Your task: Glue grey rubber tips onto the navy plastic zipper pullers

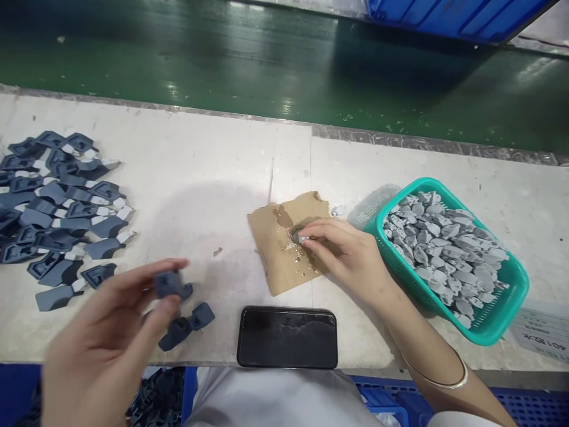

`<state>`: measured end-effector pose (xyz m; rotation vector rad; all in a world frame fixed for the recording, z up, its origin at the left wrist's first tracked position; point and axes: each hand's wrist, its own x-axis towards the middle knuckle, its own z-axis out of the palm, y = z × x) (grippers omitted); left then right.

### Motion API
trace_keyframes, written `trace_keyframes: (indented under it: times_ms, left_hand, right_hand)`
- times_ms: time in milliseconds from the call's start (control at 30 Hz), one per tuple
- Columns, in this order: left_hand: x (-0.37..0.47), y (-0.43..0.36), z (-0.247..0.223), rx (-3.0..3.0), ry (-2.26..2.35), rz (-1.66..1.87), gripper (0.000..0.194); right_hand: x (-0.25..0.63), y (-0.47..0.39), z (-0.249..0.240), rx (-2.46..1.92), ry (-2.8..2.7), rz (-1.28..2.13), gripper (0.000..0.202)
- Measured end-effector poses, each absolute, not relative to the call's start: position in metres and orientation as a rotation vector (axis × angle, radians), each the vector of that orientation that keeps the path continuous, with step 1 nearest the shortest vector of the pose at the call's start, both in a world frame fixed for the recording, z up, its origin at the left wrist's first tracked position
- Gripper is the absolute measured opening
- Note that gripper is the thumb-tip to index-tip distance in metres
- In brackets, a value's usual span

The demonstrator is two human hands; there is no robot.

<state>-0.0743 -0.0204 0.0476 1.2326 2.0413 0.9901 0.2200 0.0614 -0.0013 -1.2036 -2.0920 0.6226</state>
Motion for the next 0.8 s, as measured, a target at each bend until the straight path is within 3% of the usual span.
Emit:
trace_keyframes:
  times_ms: [100, 233, 800]
  left_hand:
    - [-0.041, -0.016, 0.046, 1.129, 1.648, 0.894, 0.015]
    - [-0.015, -0.008, 0.027, 1.196, 1.326, 0.809, 0.017]
    - [0.008, 0.008, 0.001, 1.135, 1.106, 0.71, 0.016]
  right_hand:
    - [0.22, 0.06, 0.0, -1.211, -2.098, 0.638, 0.009]
    - [0.221, 0.059, 0.0, -1.195, -2.093, 0.673, 0.009]
    - [0.219, 0.063, -0.001, -1.18, -2.089, 0.638, 0.013]
